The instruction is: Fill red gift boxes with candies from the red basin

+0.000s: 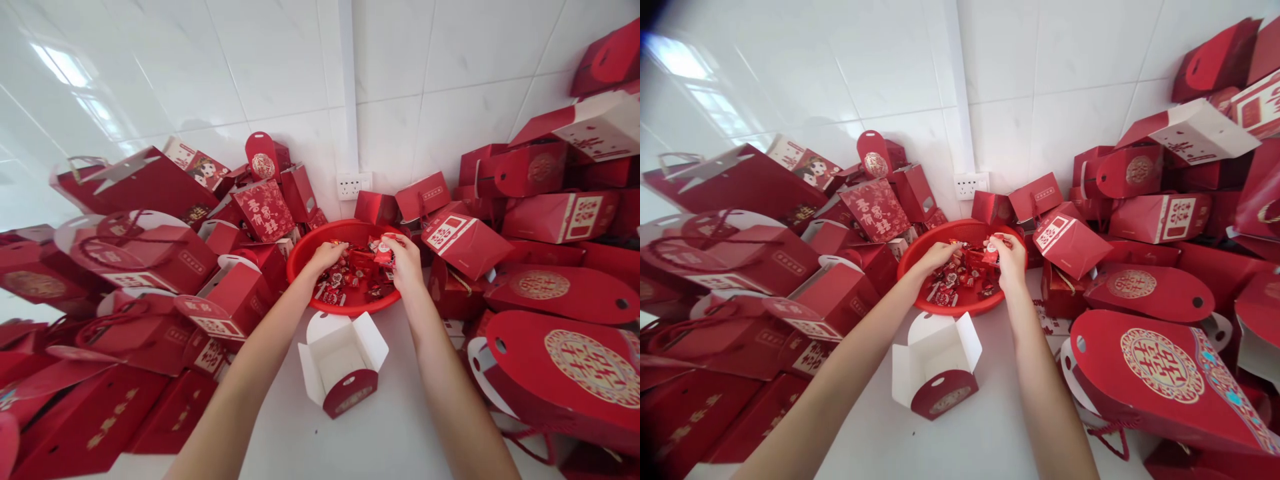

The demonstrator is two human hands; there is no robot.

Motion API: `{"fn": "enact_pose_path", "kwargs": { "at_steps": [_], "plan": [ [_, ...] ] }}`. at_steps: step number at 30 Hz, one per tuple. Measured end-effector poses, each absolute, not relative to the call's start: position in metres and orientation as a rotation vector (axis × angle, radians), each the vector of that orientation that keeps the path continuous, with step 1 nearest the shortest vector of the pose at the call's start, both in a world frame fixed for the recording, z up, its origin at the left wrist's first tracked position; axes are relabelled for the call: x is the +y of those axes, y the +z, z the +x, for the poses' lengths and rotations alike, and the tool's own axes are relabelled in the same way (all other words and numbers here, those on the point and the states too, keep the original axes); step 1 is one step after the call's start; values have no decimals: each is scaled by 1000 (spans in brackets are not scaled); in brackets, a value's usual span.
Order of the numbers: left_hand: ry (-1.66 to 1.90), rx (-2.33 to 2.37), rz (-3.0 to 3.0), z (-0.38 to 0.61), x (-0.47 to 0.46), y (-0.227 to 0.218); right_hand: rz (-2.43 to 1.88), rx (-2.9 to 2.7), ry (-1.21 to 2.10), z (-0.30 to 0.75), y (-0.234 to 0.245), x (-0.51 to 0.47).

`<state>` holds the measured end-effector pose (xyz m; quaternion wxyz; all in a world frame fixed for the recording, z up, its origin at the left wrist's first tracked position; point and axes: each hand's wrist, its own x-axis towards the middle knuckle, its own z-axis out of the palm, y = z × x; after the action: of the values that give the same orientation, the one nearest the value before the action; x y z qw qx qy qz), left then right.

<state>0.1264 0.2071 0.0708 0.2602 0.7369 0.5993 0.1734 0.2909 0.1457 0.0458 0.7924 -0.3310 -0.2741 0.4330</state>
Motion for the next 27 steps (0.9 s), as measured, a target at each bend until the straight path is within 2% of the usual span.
{"fn": "enact_pose_path", "kwargs": {
  "at_steps": [10, 19, 27],
  "plan": [
    [356, 1472, 1892, 127, 213, 65, -715, -612, 919, 291, 44, 146],
    [31, 1223, 2119, 126, 206, 58, -730, -626, 925, 292, 45, 145],
    [-114, 1111, 2335, 133, 190, 60, -745, -633, 911, 289, 45, 144]
  ]
}}
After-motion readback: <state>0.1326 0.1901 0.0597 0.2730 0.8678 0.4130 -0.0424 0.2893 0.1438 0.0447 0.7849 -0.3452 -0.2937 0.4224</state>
